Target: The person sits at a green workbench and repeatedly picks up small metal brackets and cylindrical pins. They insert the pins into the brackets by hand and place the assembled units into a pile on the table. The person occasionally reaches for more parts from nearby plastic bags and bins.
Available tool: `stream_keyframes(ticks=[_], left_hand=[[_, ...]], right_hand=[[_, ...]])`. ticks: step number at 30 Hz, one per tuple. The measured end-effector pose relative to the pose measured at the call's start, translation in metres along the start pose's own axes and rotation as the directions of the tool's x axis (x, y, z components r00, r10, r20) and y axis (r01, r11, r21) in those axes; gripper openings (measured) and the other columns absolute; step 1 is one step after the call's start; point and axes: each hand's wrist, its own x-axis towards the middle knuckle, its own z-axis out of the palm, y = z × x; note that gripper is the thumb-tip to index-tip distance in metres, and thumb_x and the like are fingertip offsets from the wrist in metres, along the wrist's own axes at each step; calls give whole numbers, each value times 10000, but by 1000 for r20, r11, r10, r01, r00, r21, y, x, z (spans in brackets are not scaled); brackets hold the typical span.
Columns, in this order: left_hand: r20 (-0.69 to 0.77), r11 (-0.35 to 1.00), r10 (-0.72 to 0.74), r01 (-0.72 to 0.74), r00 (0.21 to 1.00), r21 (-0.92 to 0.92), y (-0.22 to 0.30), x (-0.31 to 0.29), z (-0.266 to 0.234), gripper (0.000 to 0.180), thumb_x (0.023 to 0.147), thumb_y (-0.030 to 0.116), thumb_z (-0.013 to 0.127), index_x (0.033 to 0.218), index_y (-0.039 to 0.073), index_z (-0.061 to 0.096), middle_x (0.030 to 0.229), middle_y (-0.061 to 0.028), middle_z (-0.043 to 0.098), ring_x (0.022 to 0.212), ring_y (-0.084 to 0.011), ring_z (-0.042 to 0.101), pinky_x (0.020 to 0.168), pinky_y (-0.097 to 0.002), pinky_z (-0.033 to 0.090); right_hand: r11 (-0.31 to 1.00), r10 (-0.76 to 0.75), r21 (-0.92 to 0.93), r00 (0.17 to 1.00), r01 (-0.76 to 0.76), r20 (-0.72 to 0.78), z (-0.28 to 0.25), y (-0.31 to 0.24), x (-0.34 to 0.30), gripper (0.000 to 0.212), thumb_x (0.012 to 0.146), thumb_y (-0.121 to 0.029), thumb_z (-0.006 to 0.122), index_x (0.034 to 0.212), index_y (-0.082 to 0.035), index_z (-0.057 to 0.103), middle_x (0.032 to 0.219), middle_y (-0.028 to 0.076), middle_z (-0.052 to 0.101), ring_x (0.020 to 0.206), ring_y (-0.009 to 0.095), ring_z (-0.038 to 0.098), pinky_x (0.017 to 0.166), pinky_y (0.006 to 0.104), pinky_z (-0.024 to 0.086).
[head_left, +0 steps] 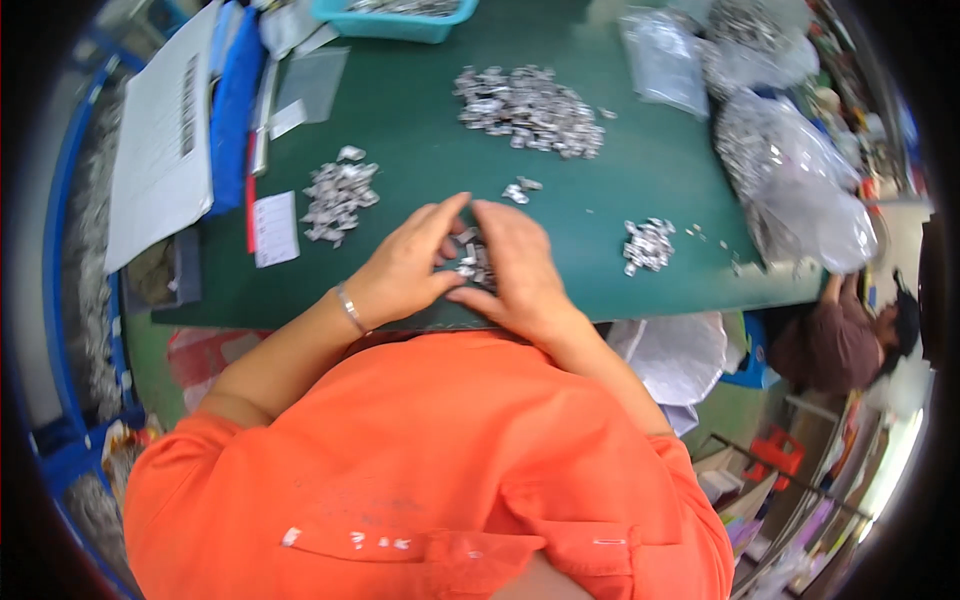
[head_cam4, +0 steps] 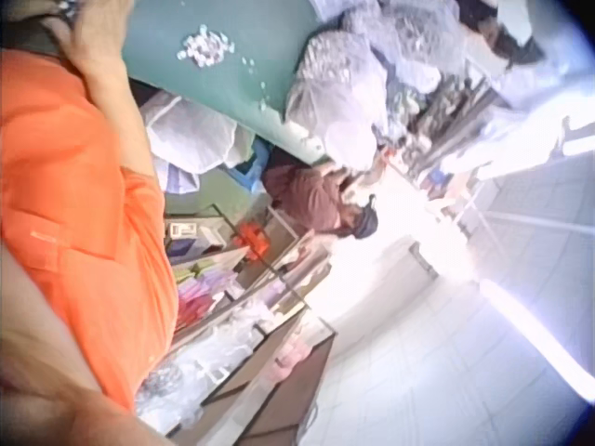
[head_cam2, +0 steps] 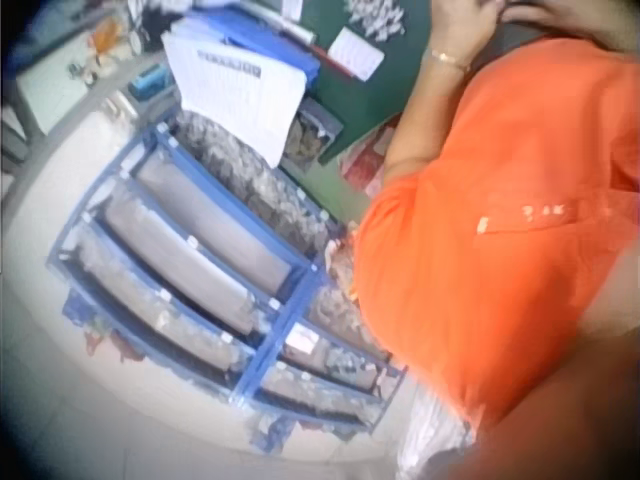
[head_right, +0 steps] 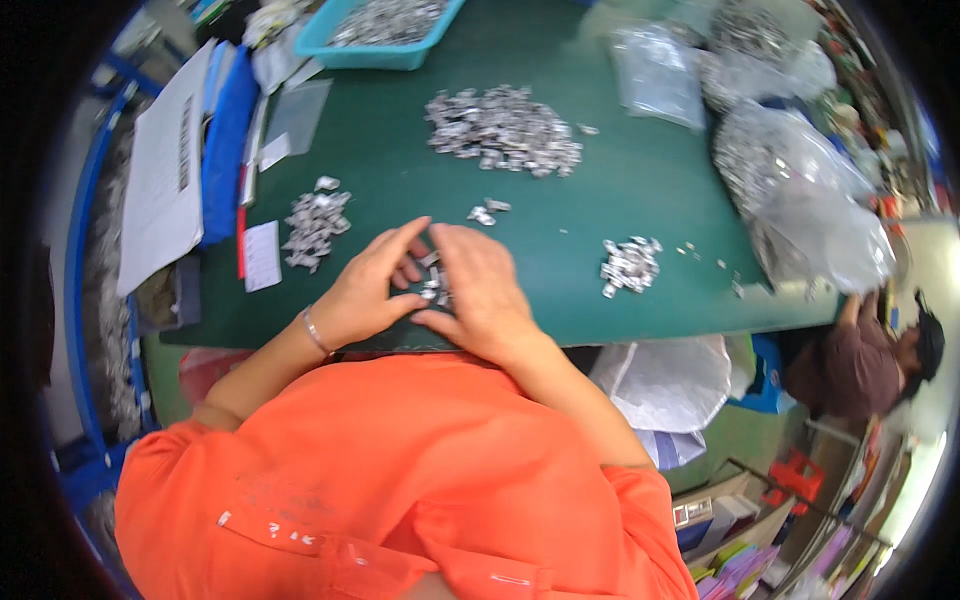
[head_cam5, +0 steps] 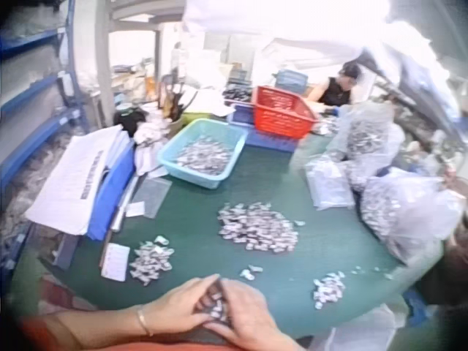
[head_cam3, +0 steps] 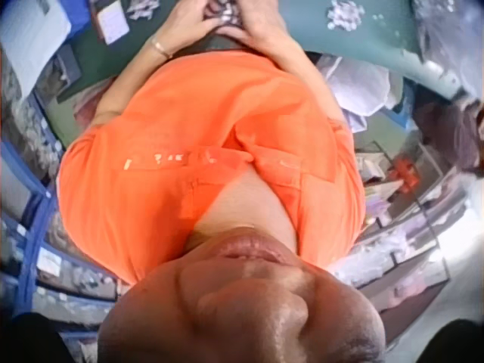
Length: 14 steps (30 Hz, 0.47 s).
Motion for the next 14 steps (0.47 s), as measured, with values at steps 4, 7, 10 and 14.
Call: stream_keyframes(ticks=[4,7,10,14], left_hand=[[-19,999,-5,4,1000,-52,-3,1,8,771,711,-76,709,1400,29,380,1081,-105,544,868,-186,602,767,-285,530],[-63,998,61,-59,996,23,-7,0,12,738,696,-49,753,1363,35,447,1091,-81,564,865,-145,579,752,-249,502],[-52,995,96,-94,994,37,-3,3,14,664,708,-19,763,1314,14,492,1082,-80,569,849,-139,573,732,-238,490],[-58,997,10,-15,998,-81,-18,1,14,596,791,0,718,1335,20,473,1110,-96,553,854,-146,577,733,-242,501]], right_hand=[[997,-48,51,994,53,-99,4,5,-8,825,678,-237,814,1356,-12,401,1309,180,489,1221,381,450,1030,471,360],[999,2,48,955,12,-297,-11,8,-26,571,749,-188,768,1236,-13,527,1277,175,531,1206,374,469,1026,451,368],[951,144,-130,774,-280,-616,-27,21,-72,404,806,-89,691,1178,-7,560,1205,161,576,1129,344,511,982,427,389],[800,263,-137,547,-584,-795,-30,52,-115,451,875,-70,623,1288,23,469,1335,148,468,1241,317,427,1042,391,350]])
